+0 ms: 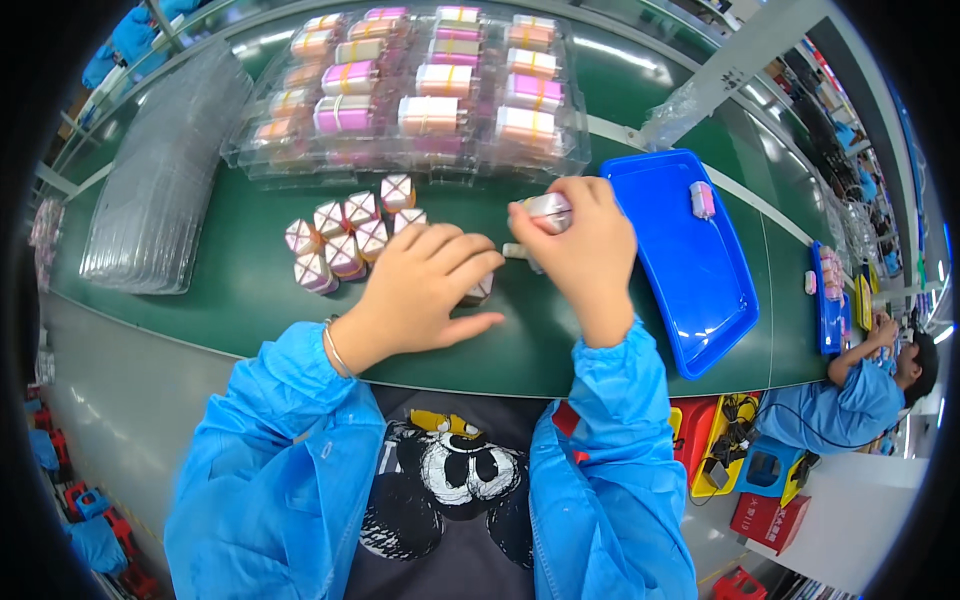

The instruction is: Assemble small cube-shaped puzzle objects on a production line and apply a substance using an applicator tool.

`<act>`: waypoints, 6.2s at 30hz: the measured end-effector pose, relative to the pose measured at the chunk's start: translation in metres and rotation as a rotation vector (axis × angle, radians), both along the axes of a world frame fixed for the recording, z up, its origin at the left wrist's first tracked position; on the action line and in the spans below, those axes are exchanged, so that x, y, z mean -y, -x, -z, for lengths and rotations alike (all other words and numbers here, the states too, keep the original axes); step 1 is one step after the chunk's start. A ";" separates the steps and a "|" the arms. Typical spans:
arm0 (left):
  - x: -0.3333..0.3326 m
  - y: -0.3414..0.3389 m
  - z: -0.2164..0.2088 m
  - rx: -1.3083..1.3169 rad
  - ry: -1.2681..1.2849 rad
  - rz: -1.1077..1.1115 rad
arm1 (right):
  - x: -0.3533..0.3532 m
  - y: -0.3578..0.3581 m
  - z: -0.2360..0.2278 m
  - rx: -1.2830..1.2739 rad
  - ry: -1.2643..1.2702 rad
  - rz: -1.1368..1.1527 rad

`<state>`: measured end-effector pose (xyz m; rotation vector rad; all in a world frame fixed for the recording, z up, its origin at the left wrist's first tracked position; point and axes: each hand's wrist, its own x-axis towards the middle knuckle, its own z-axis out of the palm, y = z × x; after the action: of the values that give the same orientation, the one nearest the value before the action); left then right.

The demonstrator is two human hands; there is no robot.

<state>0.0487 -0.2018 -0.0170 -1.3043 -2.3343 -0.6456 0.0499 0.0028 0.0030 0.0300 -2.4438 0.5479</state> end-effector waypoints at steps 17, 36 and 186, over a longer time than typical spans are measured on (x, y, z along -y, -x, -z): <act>-0.121 -0.039 0.051 -0.068 0.350 -0.051 | -0.016 -0.008 -0.009 0.115 0.030 0.072; -0.092 -0.038 0.056 0.260 0.003 0.092 | -0.060 -0.010 -0.037 0.237 0.224 0.022; 0.051 -0.064 0.054 0.579 -0.535 -0.043 | 0.103 -0.059 -0.006 0.162 1.157 -1.100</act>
<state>0.1127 -0.2530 -0.0713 -0.8918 -2.3246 -1.6741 0.1087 -0.1002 0.0090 0.8731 -1.6818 2.3692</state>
